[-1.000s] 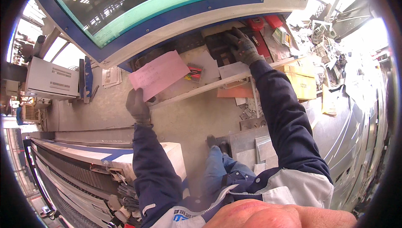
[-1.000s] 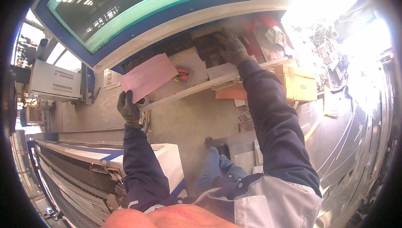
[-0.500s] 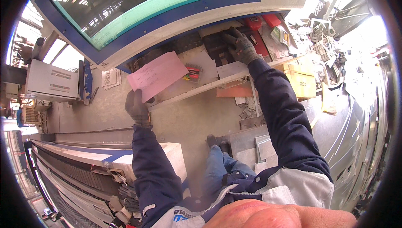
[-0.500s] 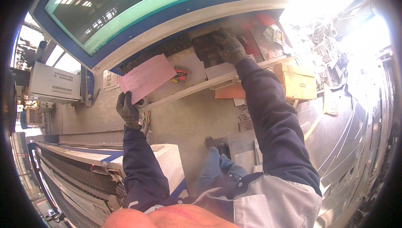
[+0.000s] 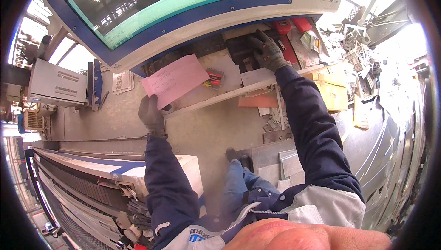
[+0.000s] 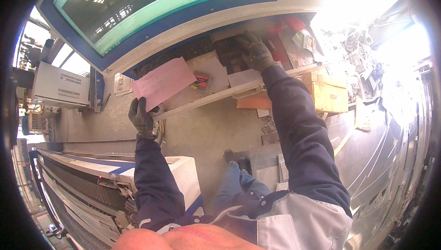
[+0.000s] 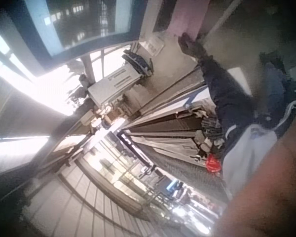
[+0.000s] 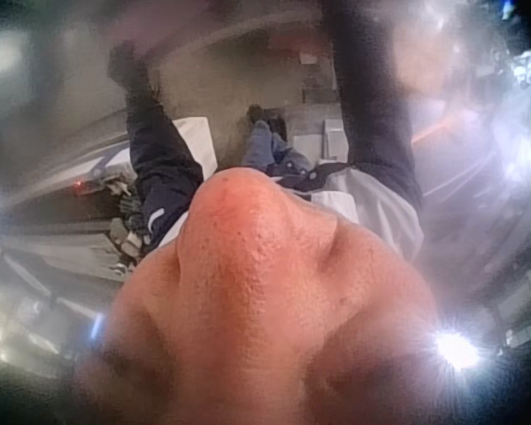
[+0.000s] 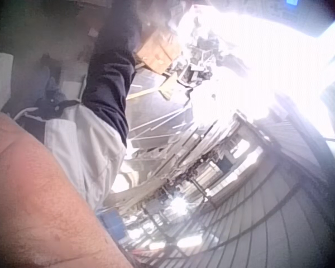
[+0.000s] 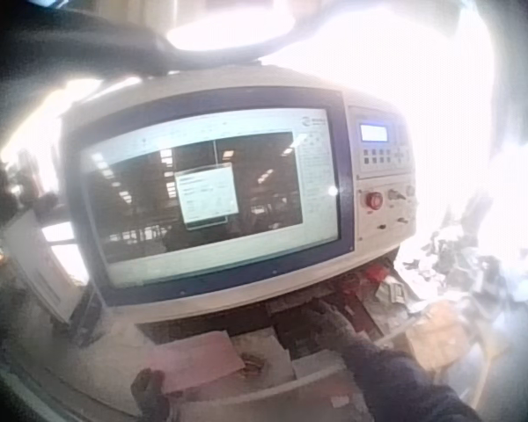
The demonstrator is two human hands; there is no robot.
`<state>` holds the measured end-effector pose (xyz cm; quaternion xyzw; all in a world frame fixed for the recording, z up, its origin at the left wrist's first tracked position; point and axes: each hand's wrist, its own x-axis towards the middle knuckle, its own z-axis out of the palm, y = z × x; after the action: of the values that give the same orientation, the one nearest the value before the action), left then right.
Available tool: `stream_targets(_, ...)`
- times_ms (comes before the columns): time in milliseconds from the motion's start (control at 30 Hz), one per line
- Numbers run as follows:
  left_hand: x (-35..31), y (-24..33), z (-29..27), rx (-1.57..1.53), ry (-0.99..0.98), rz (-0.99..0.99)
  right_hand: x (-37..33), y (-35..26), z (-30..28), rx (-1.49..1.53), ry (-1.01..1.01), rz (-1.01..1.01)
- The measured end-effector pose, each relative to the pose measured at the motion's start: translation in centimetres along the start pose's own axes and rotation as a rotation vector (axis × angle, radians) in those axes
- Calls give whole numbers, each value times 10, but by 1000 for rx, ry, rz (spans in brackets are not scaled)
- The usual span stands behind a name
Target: The person walks through a workshop holding a pink paper, places it on a machine, uses a handheld controller to input settings, and then operates a control panel with a mouse while referencing the paper.
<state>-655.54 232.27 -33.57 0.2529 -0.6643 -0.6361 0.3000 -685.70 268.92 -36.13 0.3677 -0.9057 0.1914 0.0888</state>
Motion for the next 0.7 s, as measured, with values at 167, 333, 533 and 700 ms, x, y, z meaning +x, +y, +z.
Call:
stream_targets(167,-4,8,4,23,-8,-7,1,7,8,11,-4,-4)
stream_targets(333,-4,12,7,42,14,-11,2,8,9,-12,13,-21)
stream_targets(533,-4,9,6,11,6,-23,1,1,5,22,46,2)
stream_targets(700,-3,7,5,-16,9,-21,2,-1,4,7,51,1)
